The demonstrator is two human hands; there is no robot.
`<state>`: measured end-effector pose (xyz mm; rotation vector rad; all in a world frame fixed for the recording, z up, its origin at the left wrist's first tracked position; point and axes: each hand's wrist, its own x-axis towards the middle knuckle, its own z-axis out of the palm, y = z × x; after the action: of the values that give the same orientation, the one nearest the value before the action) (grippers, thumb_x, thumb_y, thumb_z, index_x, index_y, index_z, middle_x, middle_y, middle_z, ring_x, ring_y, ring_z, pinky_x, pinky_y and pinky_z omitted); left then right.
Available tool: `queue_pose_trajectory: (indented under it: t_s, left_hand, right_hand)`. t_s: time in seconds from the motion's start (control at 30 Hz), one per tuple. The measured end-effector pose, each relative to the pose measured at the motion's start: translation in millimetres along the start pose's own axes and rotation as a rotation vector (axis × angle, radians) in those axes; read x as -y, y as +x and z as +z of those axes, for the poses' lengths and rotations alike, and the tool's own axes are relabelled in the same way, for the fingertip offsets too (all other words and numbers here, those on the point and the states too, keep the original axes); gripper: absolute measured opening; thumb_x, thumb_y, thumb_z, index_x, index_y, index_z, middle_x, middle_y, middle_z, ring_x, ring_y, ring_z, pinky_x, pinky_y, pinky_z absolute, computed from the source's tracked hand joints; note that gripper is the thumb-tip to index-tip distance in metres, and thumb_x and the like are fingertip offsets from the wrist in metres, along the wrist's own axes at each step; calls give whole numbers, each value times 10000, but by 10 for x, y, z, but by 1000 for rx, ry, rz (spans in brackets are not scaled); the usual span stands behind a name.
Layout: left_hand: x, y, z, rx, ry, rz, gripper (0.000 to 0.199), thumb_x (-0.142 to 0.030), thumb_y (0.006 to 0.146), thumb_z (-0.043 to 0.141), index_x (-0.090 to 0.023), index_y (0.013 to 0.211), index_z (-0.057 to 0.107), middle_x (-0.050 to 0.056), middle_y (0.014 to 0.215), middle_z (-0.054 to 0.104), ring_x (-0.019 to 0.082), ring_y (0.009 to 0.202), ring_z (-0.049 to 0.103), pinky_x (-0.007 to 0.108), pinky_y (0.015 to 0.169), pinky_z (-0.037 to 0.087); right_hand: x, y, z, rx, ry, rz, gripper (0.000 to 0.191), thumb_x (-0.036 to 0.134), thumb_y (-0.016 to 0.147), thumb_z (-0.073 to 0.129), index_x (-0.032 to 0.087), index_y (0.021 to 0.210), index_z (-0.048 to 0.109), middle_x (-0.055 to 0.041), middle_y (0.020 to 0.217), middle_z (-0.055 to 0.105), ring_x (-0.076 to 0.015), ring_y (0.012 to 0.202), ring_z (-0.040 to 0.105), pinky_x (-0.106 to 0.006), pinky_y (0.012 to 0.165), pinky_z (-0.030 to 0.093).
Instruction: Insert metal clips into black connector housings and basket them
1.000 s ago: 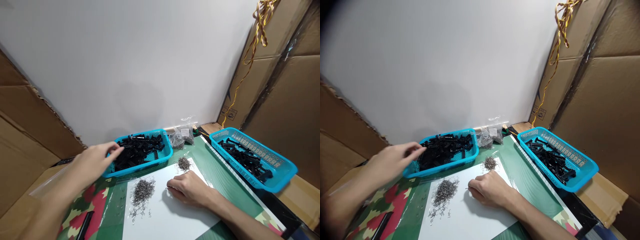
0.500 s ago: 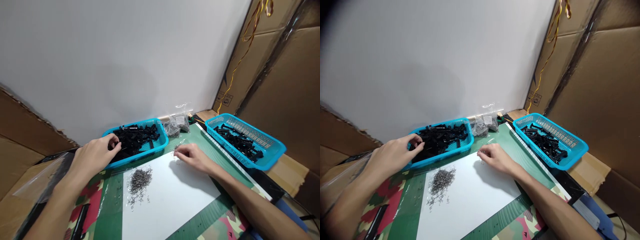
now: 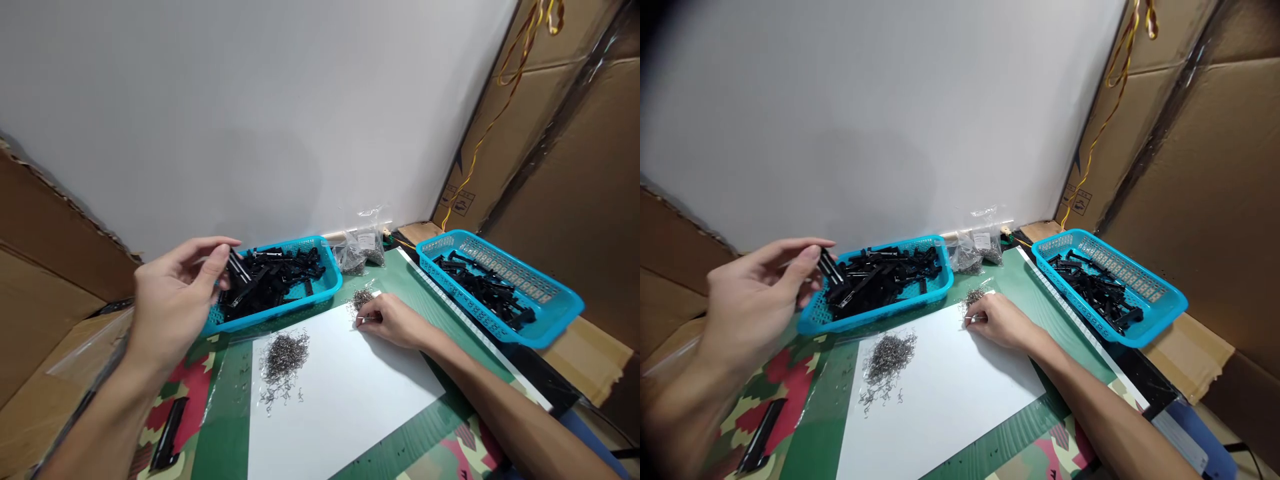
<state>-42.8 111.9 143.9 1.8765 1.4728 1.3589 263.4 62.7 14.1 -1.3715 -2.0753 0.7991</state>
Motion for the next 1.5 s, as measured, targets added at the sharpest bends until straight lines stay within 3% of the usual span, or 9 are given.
queue_pose_trajectory:
  t_s: [0.17,0.3,0.43,0.67,0.77,0.87,1.07,1.3,1.5]
  left_hand:
    - [-169,-399,424,359,-573,-368,364,-492,886,796,-211,1097,701,16,941,635,141,650,654,217,451,505]
    - [-125,-954,798,608,-714,-765,484,-563,867,810,-291,1201,589,-22,940,617,81,468,569,165,309,359]
    - [49,-1346,1039,720,-796,-859,479,-589,884,788,-258,1168,591,-23,915,611,17,425,423,136,341,182]
    - [230,-1466,987,725,-747,-754,535,-567,910,775,-251,1319,640,26,952,632,65,566,415,187,475,261]
    - [227,-1518,925,686,-667,-683,536,-498,912,801,-281,1378,647,74,1121,668,169,921,628,225,724,482]
    - [226,-1579,923,668,-662,-647,547,-461,927,793,-288,1419,627,86,1221,657,239,1219,588,279,979,480]
    - [243,-1641,980,591,-647,-615,582,-526,1011,662,-403,1522,413,-12,972,589,99,621,436,211,538,319]
    - [258,-1646,972,563,-623,-519,311,-563,1023,614,-260,1092,639,-55,740,415,107,576,284,246,534,256]
    - [282,-1668,948,552,-500,-481,338,-560,1055,556,-235,1077,650,-44,753,469,129,620,332,273,574,258]
  right_hand:
    - [-1,-13,-13,39,-20,-58,187,85,920,711,204,981,841,-10,755,726,-132,640,585,-242,636,376]
    - [-25,-23,-52,95,-54,-128,192,101,955,689,205,1048,821,-28,857,771,-143,708,635,-235,659,387]
    - [-46,-25,-89,137,-86,-135,145,127,964,699,202,1039,798,-20,860,765,-139,725,634,-228,665,371]
    - [-87,-37,-75,164,-136,-103,63,152,961,699,190,1006,723,4,783,683,-127,648,502,-261,625,280]
    - [-81,-62,-99,175,-98,-97,43,179,1024,610,187,1030,652,10,777,639,-136,658,477,-270,631,277]
    - [-33,-92,-116,194,169,-95,84,249,1085,510,202,1033,557,38,752,557,-137,671,446,-259,644,311]
    - [150,-143,103,223,740,13,274,496,1066,569,230,1052,507,85,672,409,-118,602,344,-234,556,272]
    - [300,-173,436,173,952,93,376,575,1001,655,226,979,518,110,583,397,-94,504,270,-232,473,212]
    - [334,-185,389,186,860,48,293,458,990,712,200,949,580,78,644,460,-95,570,314,-247,525,229]
